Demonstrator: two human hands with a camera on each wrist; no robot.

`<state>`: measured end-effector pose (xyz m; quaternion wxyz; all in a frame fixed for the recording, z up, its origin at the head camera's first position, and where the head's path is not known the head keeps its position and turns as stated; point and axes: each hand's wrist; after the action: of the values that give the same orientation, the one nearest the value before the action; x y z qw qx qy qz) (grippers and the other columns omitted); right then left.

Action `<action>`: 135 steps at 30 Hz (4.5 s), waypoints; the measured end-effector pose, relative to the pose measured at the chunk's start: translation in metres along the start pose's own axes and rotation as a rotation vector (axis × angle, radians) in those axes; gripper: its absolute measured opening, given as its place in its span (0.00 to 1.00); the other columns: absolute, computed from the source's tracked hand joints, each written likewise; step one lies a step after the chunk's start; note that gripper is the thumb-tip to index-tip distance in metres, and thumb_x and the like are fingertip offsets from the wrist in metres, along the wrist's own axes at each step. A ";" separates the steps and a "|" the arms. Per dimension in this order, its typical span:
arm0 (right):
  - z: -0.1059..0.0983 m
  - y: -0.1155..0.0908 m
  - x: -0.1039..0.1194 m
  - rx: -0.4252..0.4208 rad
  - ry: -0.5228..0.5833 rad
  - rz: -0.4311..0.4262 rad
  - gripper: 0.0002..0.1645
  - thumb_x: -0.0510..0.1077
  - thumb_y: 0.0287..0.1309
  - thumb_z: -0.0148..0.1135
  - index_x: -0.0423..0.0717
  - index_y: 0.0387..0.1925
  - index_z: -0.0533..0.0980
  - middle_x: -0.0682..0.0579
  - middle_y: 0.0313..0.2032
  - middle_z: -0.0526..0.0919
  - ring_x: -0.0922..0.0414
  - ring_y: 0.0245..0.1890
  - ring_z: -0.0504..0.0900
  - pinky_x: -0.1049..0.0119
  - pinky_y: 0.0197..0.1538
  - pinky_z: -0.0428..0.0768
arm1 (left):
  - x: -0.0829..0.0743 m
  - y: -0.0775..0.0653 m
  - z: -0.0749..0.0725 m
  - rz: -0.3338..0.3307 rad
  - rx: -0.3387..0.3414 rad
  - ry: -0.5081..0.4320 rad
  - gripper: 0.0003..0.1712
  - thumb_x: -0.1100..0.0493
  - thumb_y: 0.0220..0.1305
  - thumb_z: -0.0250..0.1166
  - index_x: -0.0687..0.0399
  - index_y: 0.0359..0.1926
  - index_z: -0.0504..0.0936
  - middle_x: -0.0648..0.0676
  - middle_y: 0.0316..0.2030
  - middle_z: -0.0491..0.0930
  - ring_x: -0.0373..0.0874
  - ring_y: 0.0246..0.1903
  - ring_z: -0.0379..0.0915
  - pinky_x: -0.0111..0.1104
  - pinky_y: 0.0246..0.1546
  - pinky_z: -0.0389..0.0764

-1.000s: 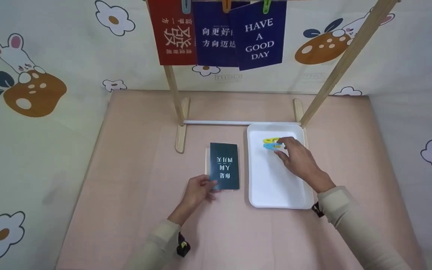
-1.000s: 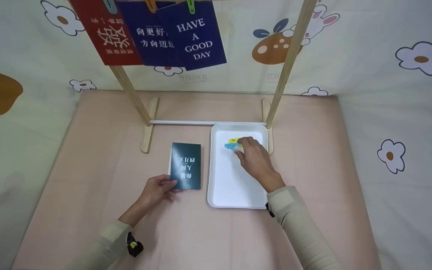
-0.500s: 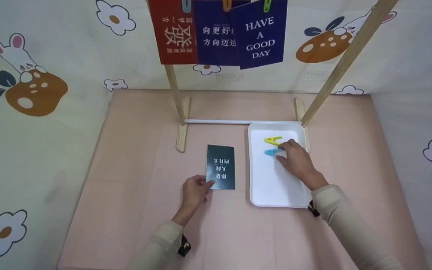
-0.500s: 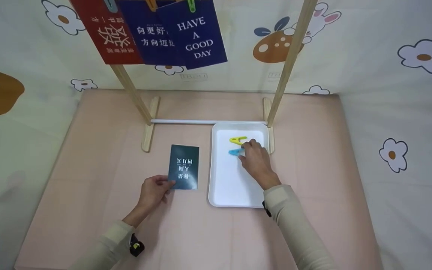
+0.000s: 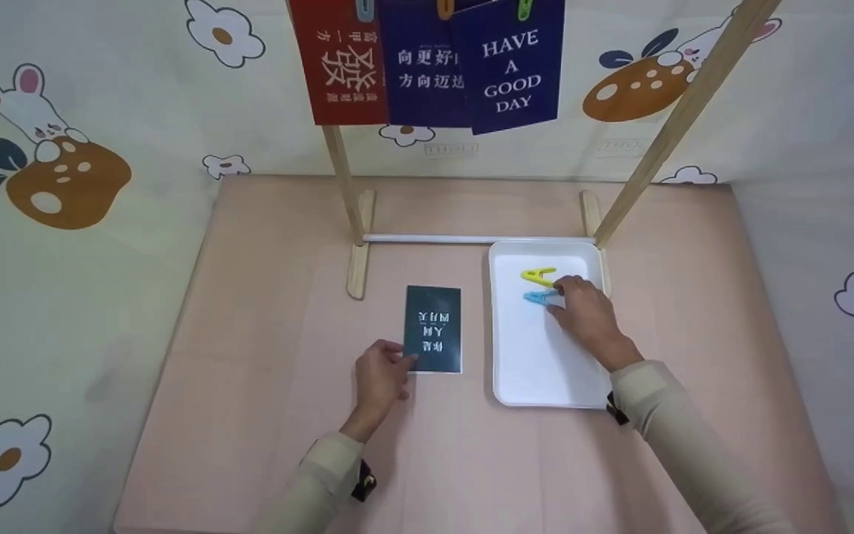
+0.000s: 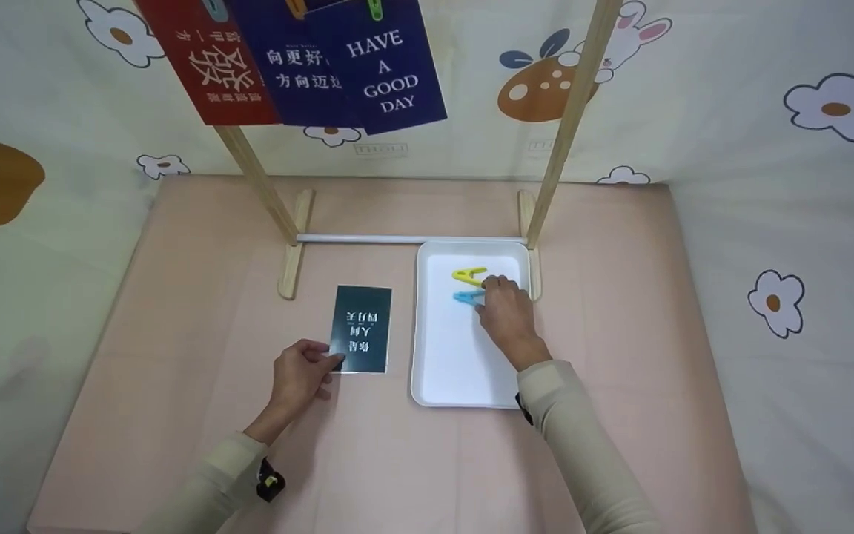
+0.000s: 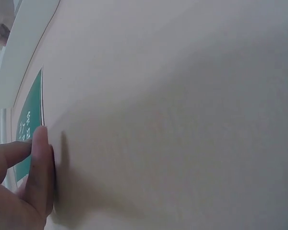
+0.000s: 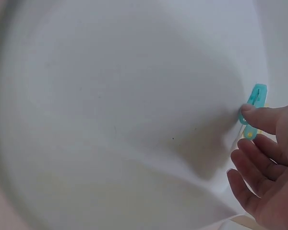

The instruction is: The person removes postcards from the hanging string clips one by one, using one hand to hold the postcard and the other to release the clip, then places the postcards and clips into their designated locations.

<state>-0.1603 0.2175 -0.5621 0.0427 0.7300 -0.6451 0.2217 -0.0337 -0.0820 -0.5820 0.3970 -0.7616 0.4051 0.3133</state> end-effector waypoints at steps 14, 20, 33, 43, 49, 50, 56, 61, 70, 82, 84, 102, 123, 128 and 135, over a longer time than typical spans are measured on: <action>0.002 -0.002 0.000 -0.050 0.006 -0.039 0.24 0.44 0.53 0.64 0.39 0.50 0.70 0.43 0.40 0.80 0.49 0.39 0.79 0.54 0.39 0.79 | -0.002 0.001 -0.002 -0.025 0.048 0.031 0.09 0.62 0.58 0.62 0.59 0.40 0.75 0.55 0.27 0.76 0.42 0.20 0.76 0.31 0.15 0.79; -0.001 -0.003 0.003 -0.061 -0.042 -0.041 0.27 0.45 0.51 0.66 0.39 0.51 0.70 0.42 0.38 0.80 0.49 0.36 0.79 0.53 0.36 0.79 | -0.012 0.003 -0.010 -0.003 0.090 0.090 0.12 0.59 0.60 0.61 0.60 0.43 0.74 0.55 0.30 0.76 0.42 0.21 0.75 0.28 0.16 0.78; -0.019 -0.015 0.017 -0.197 -0.111 -0.204 0.26 0.48 0.46 0.69 0.43 0.47 0.73 0.46 0.39 0.79 0.50 0.36 0.78 0.56 0.33 0.80 | -0.063 0.013 -0.038 0.129 0.091 0.173 0.32 0.53 0.59 0.63 0.56 0.61 0.62 0.61 0.53 0.68 0.53 0.51 0.71 0.40 0.48 0.79; -0.065 -0.016 0.039 -0.429 -0.158 -0.461 0.28 0.47 0.42 0.72 0.40 0.45 0.74 0.44 0.41 0.77 0.50 0.36 0.76 0.59 0.32 0.78 | -0.099 0.008 -0.044 0.260 0.147 0.164 0.32 0.53 0.58 0.64 0.56 0.60 0.64 0.59 0.52 0.68 0.51 0.51 0.71 0.38 0.48 0.78; -0.096 -0.015 0.055 -0.476 -0.193 -0.522 0.28 0.49 0.46 0.70 0.42 0.48 0.73 0.45 0.43 0.77 0.50 0.39 0.75 0.58 0.36 0.79 | -0.118 0.004 -0.047 0.307 0.151 0.173 0.32 0.53 0.57 0.65 0.55 0.60 0.64 0.56 0.52 0.68 0.47 0.50 0.70 0.36 0.48 0.78; -0.100 -0.015 0.057 -0.486 -0.199 -0.531 0.28 0.49 0.46 0.70 0.42 0.48 0.73 0.45 0.44 0.77 0.50 0.39 0.75 0.59 0.36 0.78 | -0.121 0.004 -0.048 0.316 0.153 0.170 0.32 0.53 0.57 0.65 0.55 0.60 0.64 0.56 0.51 0.68 0.47 0.49 0.70 0.36 0.48 0.78; -0.122 -0.016 0.071 -0.532 -0.208 -0.591 0.28 0.47 0.45 0.70 0.40 0.48 0.73 0.44 0.44 0.77 0.48 0.41 0.74 0.59 0.34 0.76 | -0.140 0.004 -0.056 0.343 0.170 0.164 0.32 0.53 0.58 0.64 0.55 0.61 0.63 0.55 0.52 0.66 0.48 0.52 0.69 0.36 0.50 0.76; -0.136 -0.016 0.082 -0.558 -0.235 -0.615 0.28 0.47 0.46 0.69 0.39 0.49 0.73 0.43 0.45 0.76 0.48 0.44 0.74 0.58 0.36 0.77 | -0.153 0.003 -0.063 0.386 0.170 0.149 0.33 0.53 0.57 0.64 0.56 0.61 0.63 0.56 0.52 0.66 0.48 0.52 0.69 0.35 0.51 0.77; -0.163 -0.018 0.101 -0.652 -0.216 -0.685 0.30 0.48 0.51 0.65 0.38 0.53 0.69 0.42 0.48 0.74 0.47 0.48 0.72 0.59 0.39 0.73 | -0.174 -0.001 -0.073 0.497 0.110 -0.001 0.31 0.55 0.56 0.65 0.55 0.59 0.65 0.55 0.54 0.67 0.43 0.51 0.71 0.31 0.50 0.78; -0.199 -0.018 0.126 -0.762 -0.253 -0.810 0.32 0.47 0.51 0.66 0.38 0.55 0.67 0.42 0.50 0.74 0.46 0.47 0.72 0.57 0.38 0.71 | -0.201 -0.004 -0.075 0.571 0.087 -0.060 0.32 0.54 0.56 0.65 0.55 0.60 0.64 0.55 0.55 0.66 0.45 0.54 0.70 0.31 0.52 0.77; -0.206 -0.016 0.131 -0.790 -0.243 -0.834 0.31 0.47 0.51 0.65 0.38 0.54 0.68 0.41 0.50 0.74 0.46 0.47 0.71 0.57 0.38 0.70 | -0.204 -0.003 -0.074 0.600 0.079 -0.059 0.33 0.54 0.56 0.65 0.56 0.60 0.63 0.56 0.56 0.65 0.46 0.55 0.69 0.33 0.55 0.75; -0.262 0.002 0.160 -0.891 -0.283 -0.911 0.39 0.59 0.53 0.59 0.48 0.61 0.58 0.47 0.63 0.61 0.49 0.63 0.60 0.56 0.68 0.59 | -0.234 0.013 -0.060 0.697 0.096 -0.211 0.38 0.55 0.55 0.67 0.52 0.63 0.58 0.51 0.62 0.60 0.38 0.60 0.63 0.26 0.59 0.69; -0.305 0.008 0.195 -0.665 -0.554 -0.812 0.39 0.63 0.64 0.38 0.52 0.70 0.44 0.44 0.64 0.58 0.47 0.65 0.56 0.55 0.73 0.43 | -0.258 0.031 -0.043 0.653 0.011 -0.331 0.33 0.56 0.53 0.68 0.55 0.58 0.65 0.53 0.50 0.70 0.39 0.48 0.71 0.24 0.47 0.77; -0.316 0.014 0.210 -0.597 -0.504 -0.777 0.33 0.62 0.65 0.33 0.57 0.68 0.51 0.45 0.61 0.63 0.47 0.60 0.65 0.57 0.70 0.57 | -0.266 0.031 -0.042 0.595 0.034 -0.405 0.34 0.56 0.52 0.69 0.55 0.58 0.65 0.53 0.51 0.69 0.42 0.51 0.70 0.22 0.47 0.76; -0.324 0.022 0.230 -0.426 -0.450 -0.555 0.29 0.61 0.64 0.36 0.63 0.65 0.60 0.45 0.55 0.75 0.44 0.51 0.77 0.51 0.57 0.74 | -0.279 0.037 -0.047 0.505 0.065 -0.558 0.35 0.60 0.51 0.70 0.56 0.59 0.66 0.55 0.54 0.67 0.46 0.55 0.68 0.23 0.49 0.76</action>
<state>-0.2525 0.1141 -0.1888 0.1090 0.8813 -0.4484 -0.1021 -0.1906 -0.0327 -0.3493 0.4265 -0.5101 0.4661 0.5837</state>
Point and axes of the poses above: each hand's wrist, its own y-axis towards the middle knuckle, its own z-axis out of the palm, x = y × z
